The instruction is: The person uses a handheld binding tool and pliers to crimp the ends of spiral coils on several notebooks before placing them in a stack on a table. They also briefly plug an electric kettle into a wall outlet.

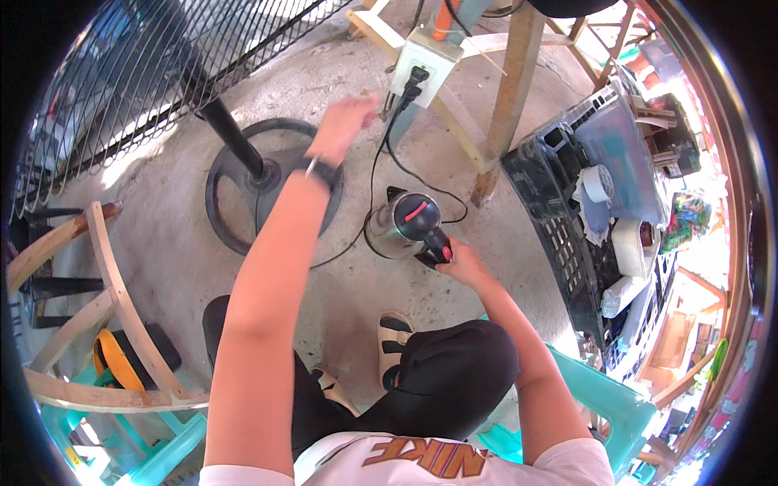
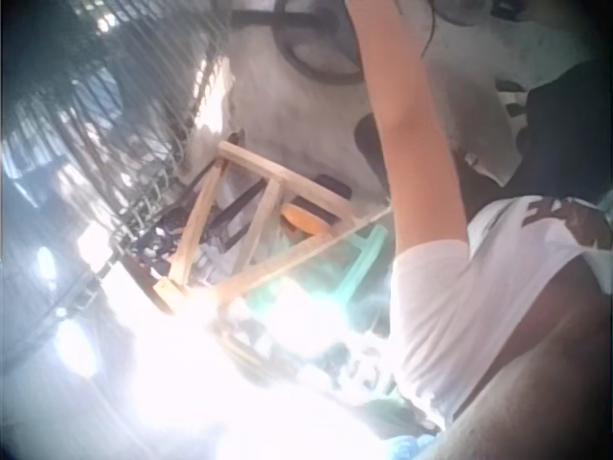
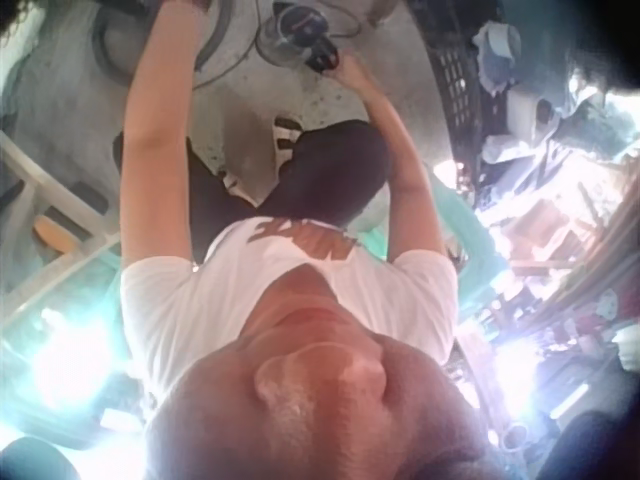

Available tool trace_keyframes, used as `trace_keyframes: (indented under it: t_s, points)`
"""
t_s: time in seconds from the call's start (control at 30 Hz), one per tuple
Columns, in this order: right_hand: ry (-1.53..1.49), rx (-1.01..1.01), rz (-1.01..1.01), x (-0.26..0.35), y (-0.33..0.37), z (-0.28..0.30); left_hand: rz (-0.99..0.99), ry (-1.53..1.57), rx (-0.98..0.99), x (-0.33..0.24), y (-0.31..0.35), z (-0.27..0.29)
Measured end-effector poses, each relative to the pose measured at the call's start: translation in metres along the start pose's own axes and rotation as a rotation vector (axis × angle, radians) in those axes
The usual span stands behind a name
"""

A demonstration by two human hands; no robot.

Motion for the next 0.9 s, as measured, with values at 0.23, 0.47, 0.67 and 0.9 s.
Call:
trace_keyframes:
  t_s: [0.23, 0.47, 0.67, 0.9]
  points:
    - [0.003, 0.023, 0.139, -0.018, -0.018, 0.02, 0.023, 0.096, -0.013, 0.049, 0.144, 0.061]
    - [-0.013, -0.087, 0.293, -0.014, -0.006, 0.019, 0.143, -0.552, -0.422, 0.107, 0.267, 0.119]
    - [0.044, -0.494, 0.425, -0.021, 0.048, -0.006, -0.054, -0.802, -0.435, 0.096, 0.298, 0.112]
    - [0.1, -0.541, 0.381, 0.004, 0.06, -0.013, 0.002, -0.712, -0.467, 0.101, 0.299, 0.118]
Point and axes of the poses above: each hand's wrist, its own y-axis away from the middle knuckle, its own z-axis out of the back of the hand, x = y × z, the point moved 3 cm from there along -y, towards the middle knuckle, and after that the axes turned 14 degrees about -y, right-handed, at the moved point
